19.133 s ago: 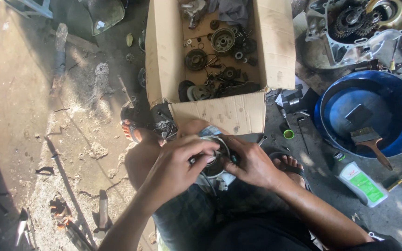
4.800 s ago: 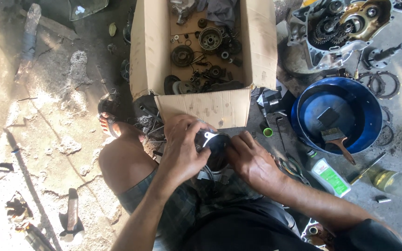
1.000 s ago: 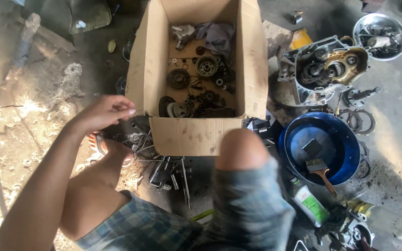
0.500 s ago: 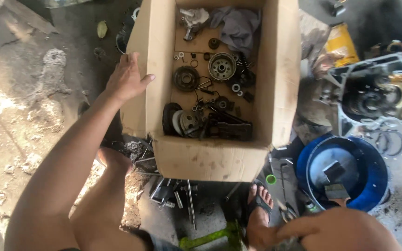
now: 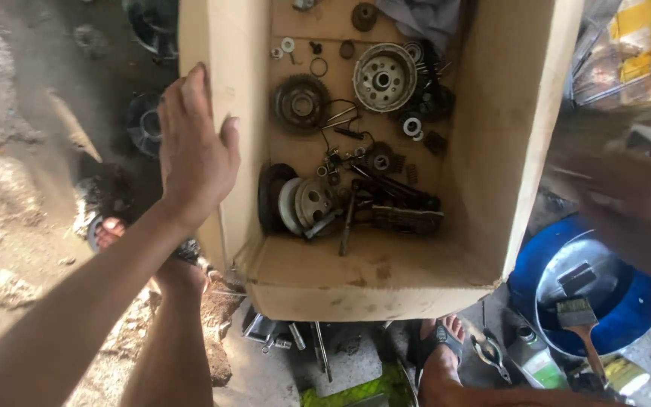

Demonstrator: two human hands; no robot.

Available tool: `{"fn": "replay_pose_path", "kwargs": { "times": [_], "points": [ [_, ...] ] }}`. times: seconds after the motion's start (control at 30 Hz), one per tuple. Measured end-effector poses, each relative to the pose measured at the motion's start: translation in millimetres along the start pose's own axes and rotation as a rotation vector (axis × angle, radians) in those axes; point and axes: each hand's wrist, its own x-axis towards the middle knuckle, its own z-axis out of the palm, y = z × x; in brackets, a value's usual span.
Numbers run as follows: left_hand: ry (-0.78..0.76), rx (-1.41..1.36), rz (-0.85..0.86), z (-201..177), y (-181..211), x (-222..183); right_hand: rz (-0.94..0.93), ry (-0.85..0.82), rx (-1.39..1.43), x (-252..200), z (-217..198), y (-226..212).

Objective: Assembling internal components of a motorcycle engine part using pliers and hands.

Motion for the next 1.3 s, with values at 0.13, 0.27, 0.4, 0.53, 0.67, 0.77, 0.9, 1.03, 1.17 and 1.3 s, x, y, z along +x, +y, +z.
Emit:
{"fn": "replay_pose_path", "kwargs": {
  "times": [0.13, 0.27, 0.4, 0.53, 0.67, 0.77, 0.9, 1.03, 1.17, 1.3],
  "points": [
    [0.061, -0.043, 0.025, -3, 3, -6, -0.121, -0.339, -0.17, 128, 83, -38],
    [0.007, -0.074, -0.036, -8, 9, -14, -0.178, -0.426, -0.204, 195, 127, -57],
    [0.037, -0.09, -0.008, 0, 3, -15, -0.278, -0.16, -0.029, 238, 149, -67],
    [0.042, -0.091, 0.021, -7, 7, -14, -0.126, -0.28, 0.104, 267, 173, -62],
    [0.044, -0.118, 0.014, -9, 8, -12, -0.223, -0.297, -0.005, 252, 194, -45],
    [0.054, -0.127, 0.035, -7, 5, -12, -0.041, -0.415, -0.012, 244, 186, -64],
    [0.036, -0.122, 0.018, -12, 7, -10, -0.037, -0.235, -0.168, 240, 239, -58],
    [0.033, -0.118, 0.037, -15, 5, -10, 0.397, -0.353, 0.272, 236, 195, -86],
    [0.016, -0.139, 0.019, -15, 3, -9, -0.008, -0.274, -0.027, 244, 199, -65],
    [0.045, -0.143, 0.047, -13, 3, -7, 0.064, -0.273, -0.067, 254, 186, -43]
  ]
}}
